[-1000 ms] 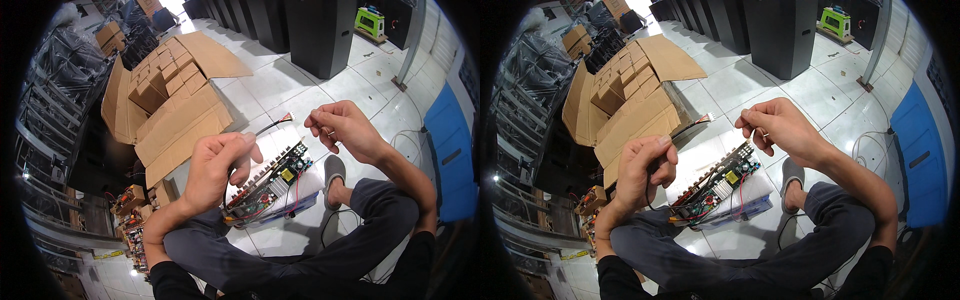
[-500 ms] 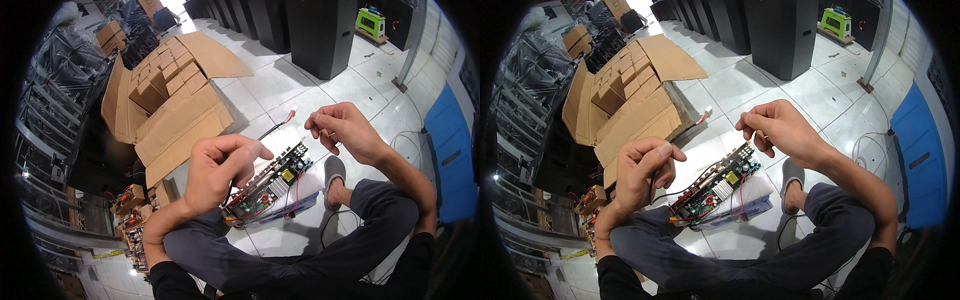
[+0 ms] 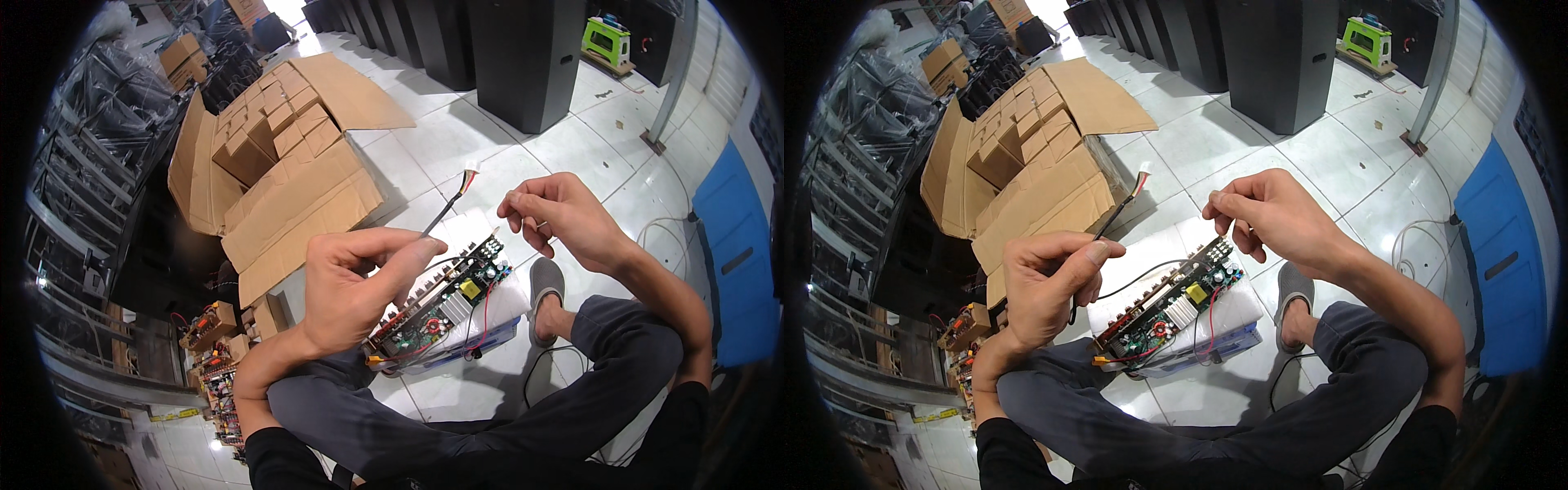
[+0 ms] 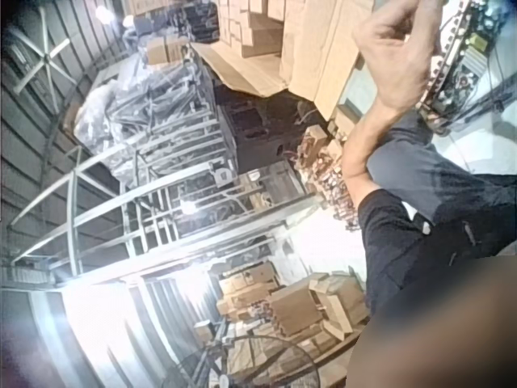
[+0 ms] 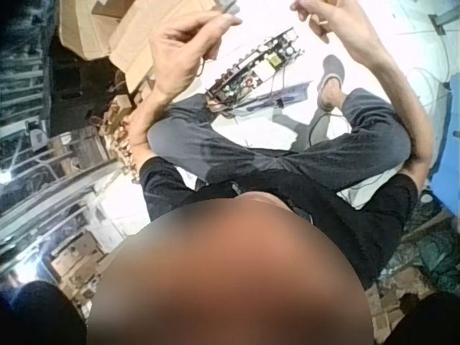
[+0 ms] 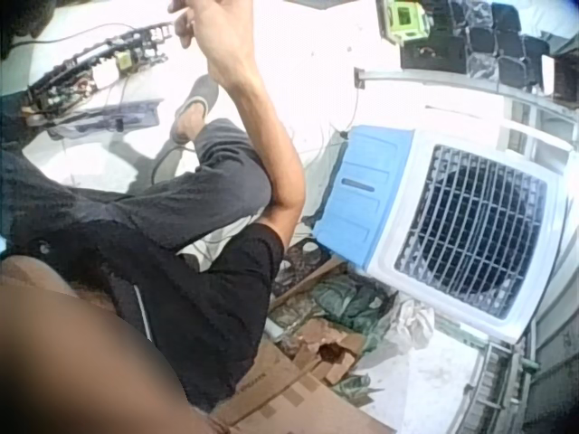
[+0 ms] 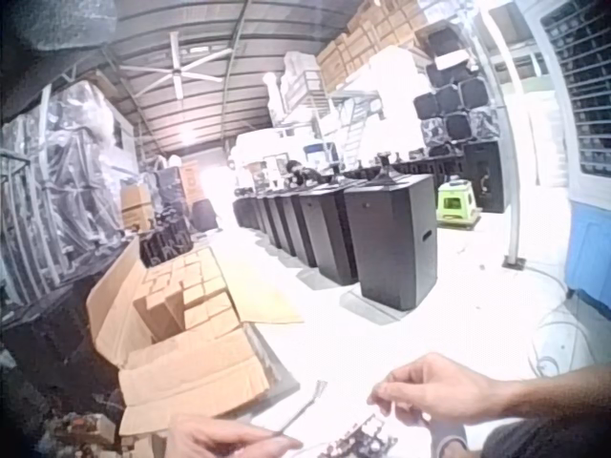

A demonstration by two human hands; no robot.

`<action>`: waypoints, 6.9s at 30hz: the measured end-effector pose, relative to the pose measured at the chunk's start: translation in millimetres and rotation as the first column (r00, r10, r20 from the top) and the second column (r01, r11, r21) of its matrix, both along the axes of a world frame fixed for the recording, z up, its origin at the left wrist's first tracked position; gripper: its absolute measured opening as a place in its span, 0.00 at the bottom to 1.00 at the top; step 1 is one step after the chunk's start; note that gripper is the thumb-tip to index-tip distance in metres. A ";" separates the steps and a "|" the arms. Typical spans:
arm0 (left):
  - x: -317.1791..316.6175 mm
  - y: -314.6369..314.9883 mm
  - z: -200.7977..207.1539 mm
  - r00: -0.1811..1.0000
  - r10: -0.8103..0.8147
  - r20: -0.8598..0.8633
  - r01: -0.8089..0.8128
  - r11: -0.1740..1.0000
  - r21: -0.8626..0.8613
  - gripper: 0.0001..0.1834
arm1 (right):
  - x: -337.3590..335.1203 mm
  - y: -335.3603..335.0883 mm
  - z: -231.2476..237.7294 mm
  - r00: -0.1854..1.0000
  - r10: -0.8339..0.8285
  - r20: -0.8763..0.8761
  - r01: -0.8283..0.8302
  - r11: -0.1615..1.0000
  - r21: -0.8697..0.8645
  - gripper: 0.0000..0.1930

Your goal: The person sits on the floor and uses a hot glue gun to apply glue to wires and components on a circuit board. They handle the board and wires, applying glue to multiple points and adjusting connections.

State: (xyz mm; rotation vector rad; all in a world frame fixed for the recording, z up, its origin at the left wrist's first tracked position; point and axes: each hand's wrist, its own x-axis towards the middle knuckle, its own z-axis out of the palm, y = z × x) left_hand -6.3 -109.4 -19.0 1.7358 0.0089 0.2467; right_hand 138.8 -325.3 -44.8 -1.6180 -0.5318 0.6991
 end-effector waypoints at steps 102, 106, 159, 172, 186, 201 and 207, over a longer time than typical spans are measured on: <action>6.1 -3.6 -6.6 0.979 -0.141 0.146 0.058 0.884 0.465 0.07 | -10.6 -6.9 9.0 0.964 -0.023 0.266 -0.016 0.989 0.146 0.12; 5.9 -4.0 -6.9 0.979 -0.128 0.158 0.043 0.889 0.457 0.07 | -9.5 -6.9 9.7 0.956 -0.041 0.290 -0.008 0.986 0.165 0.14; 26.8 17.7 -38.5 0.983 0.161 0.086 -0.176 0.962 0.207 0.17 | -131.8 -474.1 -363.9 0.497 -0.730 0.469 0.730 0.059 -0.681 0.34; 14.6 1.2 -17.3 0.975 0.166 -0.148 -0.144 0.978 0.152 0.18 | -117.3 -464.9 -327.5 0.198 -0.957 0.210 0.943 0.127 -0.308 0.21; 12.5 -2.2 -12.3 0.956 -0.239 -0.169 0.190 0.946 -0.262 0.21 | -166.8 -262.0 12.8 0.958 -0.221 0.185 0.030 0.713 0.700 0.34; 9.1 -5.6 -16.6 0.951 -0.290 -0.107 0.280 0.955 -0.097 0.24 | -169.1 -102.4 -76.1 0.701 -0.581 0.413 0.456 0.811 0.366 0.31; 4.2 -18.2 -15.5 0.945 -0.321 -0.060 0.302 0.928 -0.216 0.24 | -165.3 -47.6 -62.9 0.685 -0.465 0.561 0.335 0.885 0.324 0.28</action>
